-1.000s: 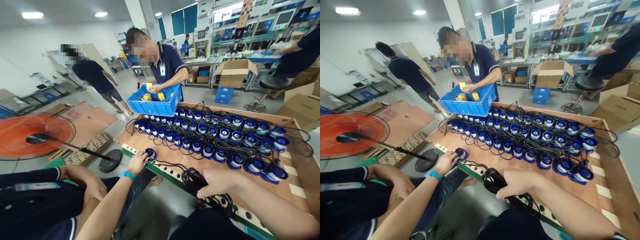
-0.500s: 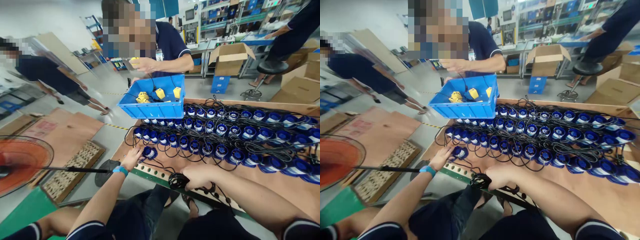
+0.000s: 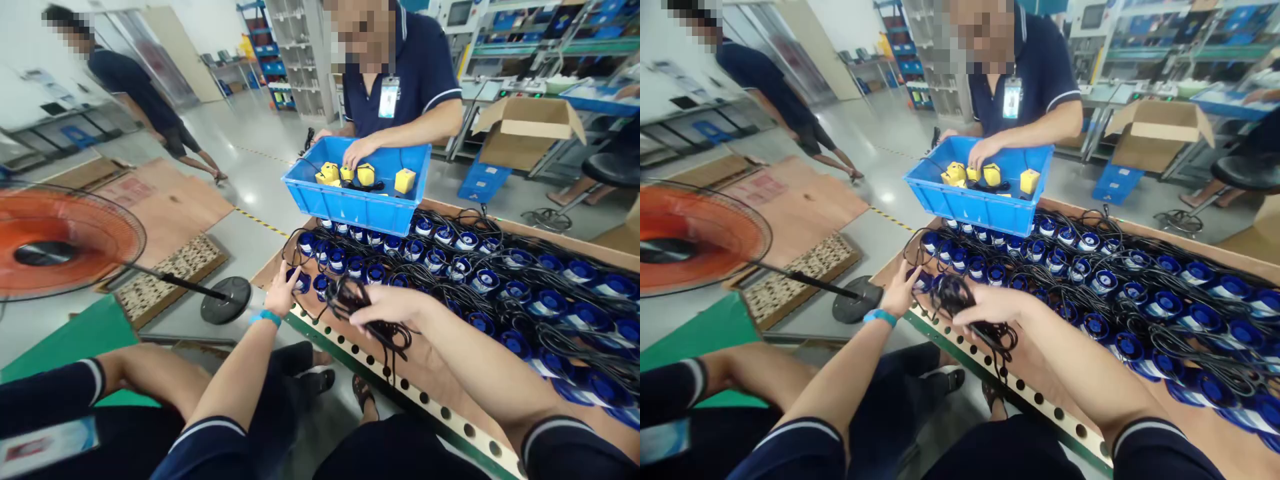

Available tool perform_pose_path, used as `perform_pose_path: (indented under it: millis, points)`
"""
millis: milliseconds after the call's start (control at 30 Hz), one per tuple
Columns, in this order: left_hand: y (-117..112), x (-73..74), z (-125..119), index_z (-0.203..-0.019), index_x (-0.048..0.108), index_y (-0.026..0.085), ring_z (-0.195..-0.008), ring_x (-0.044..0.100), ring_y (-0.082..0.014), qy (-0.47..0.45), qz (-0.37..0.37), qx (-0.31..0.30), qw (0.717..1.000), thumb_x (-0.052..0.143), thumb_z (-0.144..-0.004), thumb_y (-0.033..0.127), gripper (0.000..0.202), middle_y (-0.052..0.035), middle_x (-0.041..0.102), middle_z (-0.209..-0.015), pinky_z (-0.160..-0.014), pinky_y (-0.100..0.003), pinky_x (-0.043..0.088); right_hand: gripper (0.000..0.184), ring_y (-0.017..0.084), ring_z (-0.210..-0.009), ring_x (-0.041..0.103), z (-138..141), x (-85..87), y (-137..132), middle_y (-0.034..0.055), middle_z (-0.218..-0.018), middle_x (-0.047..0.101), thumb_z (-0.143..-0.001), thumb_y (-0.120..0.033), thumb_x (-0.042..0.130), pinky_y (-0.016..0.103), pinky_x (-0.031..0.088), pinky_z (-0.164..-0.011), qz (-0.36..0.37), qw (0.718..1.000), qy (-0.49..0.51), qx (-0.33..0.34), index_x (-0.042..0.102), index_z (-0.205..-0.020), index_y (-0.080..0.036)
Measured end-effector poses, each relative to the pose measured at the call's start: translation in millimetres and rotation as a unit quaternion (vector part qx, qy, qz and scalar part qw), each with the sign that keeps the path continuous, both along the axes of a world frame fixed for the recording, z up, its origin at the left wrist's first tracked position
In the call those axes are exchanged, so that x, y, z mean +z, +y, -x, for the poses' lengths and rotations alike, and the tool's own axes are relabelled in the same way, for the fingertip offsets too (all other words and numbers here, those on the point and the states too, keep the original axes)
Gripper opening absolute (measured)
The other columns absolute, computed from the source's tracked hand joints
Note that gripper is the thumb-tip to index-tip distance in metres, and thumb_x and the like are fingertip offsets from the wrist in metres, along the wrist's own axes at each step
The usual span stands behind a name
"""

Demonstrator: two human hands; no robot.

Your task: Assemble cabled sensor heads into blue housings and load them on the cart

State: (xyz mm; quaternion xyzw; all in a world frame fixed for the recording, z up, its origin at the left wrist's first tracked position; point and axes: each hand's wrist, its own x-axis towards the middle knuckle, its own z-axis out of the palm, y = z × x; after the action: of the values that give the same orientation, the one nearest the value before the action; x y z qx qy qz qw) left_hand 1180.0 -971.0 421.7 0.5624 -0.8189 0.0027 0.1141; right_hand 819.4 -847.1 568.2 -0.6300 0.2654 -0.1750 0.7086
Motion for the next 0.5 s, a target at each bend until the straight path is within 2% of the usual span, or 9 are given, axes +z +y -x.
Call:
perform_pose_path:
  millis: [67, 167, 267, 333, 367, 433, 500]
  points:
    - [25, -7.8, 20, -0.160, 0.022, 0.017, -0.152, 0.020, -0.0469, 0.090, 0.036, 0.072, 0.993, 0.074, -0.077, 0.020, 0.098, -0.0245, -0.008, -0.168, -0.118, -0.058, 0.037, 0.037, 0.016, -0.063, 0.066, -2, 10.3, -22, 0.0016, -0.075, 0.067, -0.083, -0.047, 0.075, 0.029, 0.057, -0.061, -0.011, 0.998, -0.041, -0.048, 0.056, -0.088, -0.015]
    - [60, -27.7, 67, -0.161, 0.001, 0.013, -0.154, 0.005, -0.0488, 0.233, 0.084, 0.155, 0.956, 0.093, -0.061, 0.038, 0.139, -0.0305, -0.017, -0.164, -0.122, -0.059, 0.030, 0.037, 0.016, -0.060, 0.065, -5, 21.2, -45, 0.0022, -0.072, 0.068, -0.082, -0.044, 0.077, 0.026, 0.055, -0.054, 0.019, 0.992, -0.059, -0.111, 0.056, -0.088, -0.015]
    - [73, -43.3, 118, -0.160, -0.005, 0.015, -0.154, -0.004, -0.0485, 0.312, 0.108, 0.208, 0.921, 0.095, -0.055, 0.048, 0.150, -0.0305, -0.019, -0.163, -0.124, -0.061, 0.024, 0.031, 0.015, -0.057, 0.064, -11, 27.2, -56, 0.0022, -0.070, 0.068, -0.081, -0.038, 0.077, 0.025, 0.053, -0.050, 0.050, 0.985, -0.029, -0.161, 0.056, -0.088, -0.015]
    - [69, -45.1, 139, -0.160, 0.000, 0.014, -0.154, -0.007, -0.0495, 0.331, 0.128, 0.236, 0.905, 0.094, -0.058, 0.049, 0.143, -0.0304, -0.020, -0.163, -0.125, -0.064, 0.019, 0.027, 0.016, -0.060, 0.065, -15, 29.7, -57, 0.0030, -0.073, 0.069, -0.081, -0.034, 0.075, 0.025, 0.054, -0.051, 0.074, 0.984, -0.009, -0.164, 0.058, -0.089, -0.015]
    - [65, -43.7, 144, -0.159, 0.008, 0.013, -0.154, -0.006, -0.0495, 0.334, 0.136, 0.242, 0.901, 0.092, -0.062, 0.048, 0.133, -0.0294, -0.021, -0.163, -0.125, -0.065, 0.017, 0.025, 0.016, -0.062, 0.065, -17, 31.0, -57, 0.0035, -0.076, 0.070, -0.082, -0.033, 0.073, 0.026, 0.055, -0.052, 0.090, 0.984, 0.002, -0.153, 0.060, -0.090, -0.014]
    - [56, -38.9, 142, -0.152, 0.030, 0.013, -0.155, -0.002, -0.0482, 0.339, 0.137, 0.231, 0.902, 0.085, -0.074, 0.045, 0.101, -0.0260, -0.019, -0.165, -0.126, -0.064, 0.016, 0.023, 0.016, -0.067, 0.066, -20, 34.1, -56, 0.0039, -0.082, 0.071, -0.081, -0.031, 0.072, 0.025, 0.055, -0.057, 0.121, 0.986, 0.030, -0.110, 0.063, -0.094, -0.013]
    - [47, -34.3, 126, -0.140, 0.047, 0.010, -0.155, 0.004, -0.0464, 0.345, 0.125, 0.201, 0.908, 0.075, -0.084, 0.040, 0.070, -0.0220, -0.015, -0.167, -0.127, -0.058, 0.019, 0.023, 0.014, -0.069, 0.066, -25, 37.4, -55, 0.0026, -0.085, 0.072, -0.080, -0.028, 0.072, 0.024, 0.054, -0.061, 0.151, 0.985, 0.064, -0.059, 0.065, -0.096, -0.012]
